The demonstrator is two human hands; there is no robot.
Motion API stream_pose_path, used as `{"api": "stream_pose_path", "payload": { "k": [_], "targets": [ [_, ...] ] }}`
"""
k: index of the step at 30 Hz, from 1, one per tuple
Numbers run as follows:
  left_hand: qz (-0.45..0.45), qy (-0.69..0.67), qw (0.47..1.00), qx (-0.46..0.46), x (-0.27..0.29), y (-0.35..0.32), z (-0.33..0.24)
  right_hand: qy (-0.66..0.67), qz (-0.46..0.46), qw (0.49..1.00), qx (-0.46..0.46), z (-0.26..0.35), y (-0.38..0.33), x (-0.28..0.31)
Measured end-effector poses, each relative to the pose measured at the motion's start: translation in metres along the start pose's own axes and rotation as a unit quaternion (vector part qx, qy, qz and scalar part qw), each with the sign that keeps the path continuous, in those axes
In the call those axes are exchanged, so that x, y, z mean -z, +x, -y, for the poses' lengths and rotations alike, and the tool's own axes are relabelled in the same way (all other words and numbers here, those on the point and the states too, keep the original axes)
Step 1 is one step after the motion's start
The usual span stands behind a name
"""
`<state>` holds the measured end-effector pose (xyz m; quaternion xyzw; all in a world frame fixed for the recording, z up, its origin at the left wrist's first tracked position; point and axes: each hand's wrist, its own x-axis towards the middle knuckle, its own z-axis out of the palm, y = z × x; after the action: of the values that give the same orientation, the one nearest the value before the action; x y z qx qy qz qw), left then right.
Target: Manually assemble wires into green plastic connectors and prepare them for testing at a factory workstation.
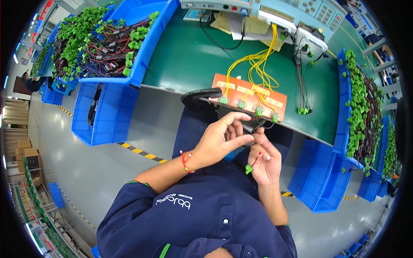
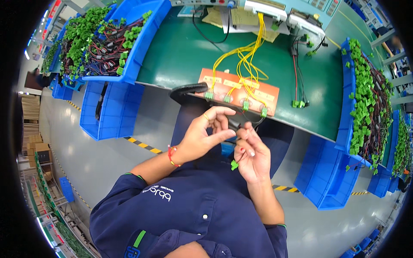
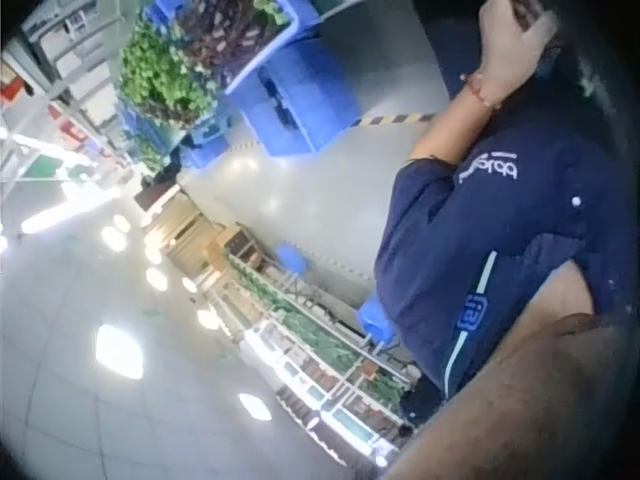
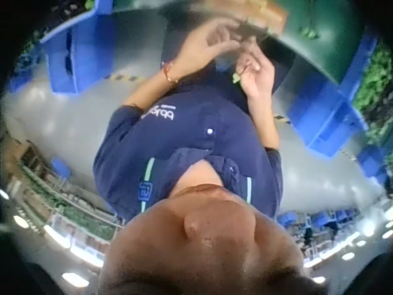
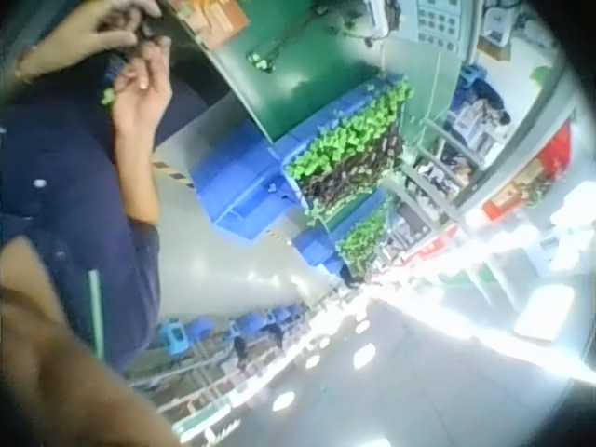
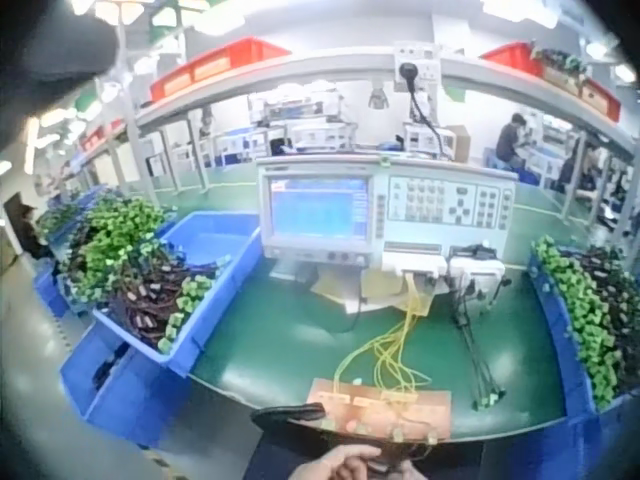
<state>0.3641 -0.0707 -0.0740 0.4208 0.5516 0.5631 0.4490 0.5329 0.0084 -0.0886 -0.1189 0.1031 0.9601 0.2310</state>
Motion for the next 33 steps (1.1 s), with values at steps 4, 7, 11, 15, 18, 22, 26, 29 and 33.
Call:
{"api": "stream_pose_path", "payload": {
  "k": [4,7,11,15,18,22,26,29,33],
  "targets": [
    [0.097,-0.221,0.97,0.039,0.001,-0.013,0.006,0.049,0.001,0.999,0.016,0.001,0.007,-0.004],
    [0.1,-0.214,0.972,-0.013,-0.002,-0.017,0.002,0.01,-0.024,0.999,0.047,-0.005,0.013,-0.003],
    [-0.007,-0.198,0.98,0.022,0.0,-0.013,0.003,-0.032,-0.051,0.997,0.04,-0.007,0.011,0.0],
    [-0.086,-0.124,0.988,-0.042,0.009,-0.013,0.004,-0.473,-0.068,0.878,0.041,-0.017,-0.004,0.001],
    [-0.103,-0.111,0.986,-0.062,0.019,-0.01,0.015,-0.663,-0.051,0.746,0.04,-0.009,-0.027,0.01],
    [-0.075,-0.148,0.986,0.025,0.035,-0.014,0.021,-0.648,0.028,0.754,0.106,0.014,-0.045,0.005],
    [0.085,-0.465,0.877,0.085,0.047,-0.017,0.015,-0.538,0.183,0.805,0.168,0.015,-0.028,-0.013],
    [0.101,-0.558,0.821,0.061,0.048,-0.022,0.003,-0.537,0.171,0.813,0.148,0.004,-0.015,-0.021],
    [0.07,-0.536,0.841,0.028,0.054,-0.027,0.019,-0.536,0.252,0.8,0.098,-0.004,0.008,-0.025]
  ]
}}
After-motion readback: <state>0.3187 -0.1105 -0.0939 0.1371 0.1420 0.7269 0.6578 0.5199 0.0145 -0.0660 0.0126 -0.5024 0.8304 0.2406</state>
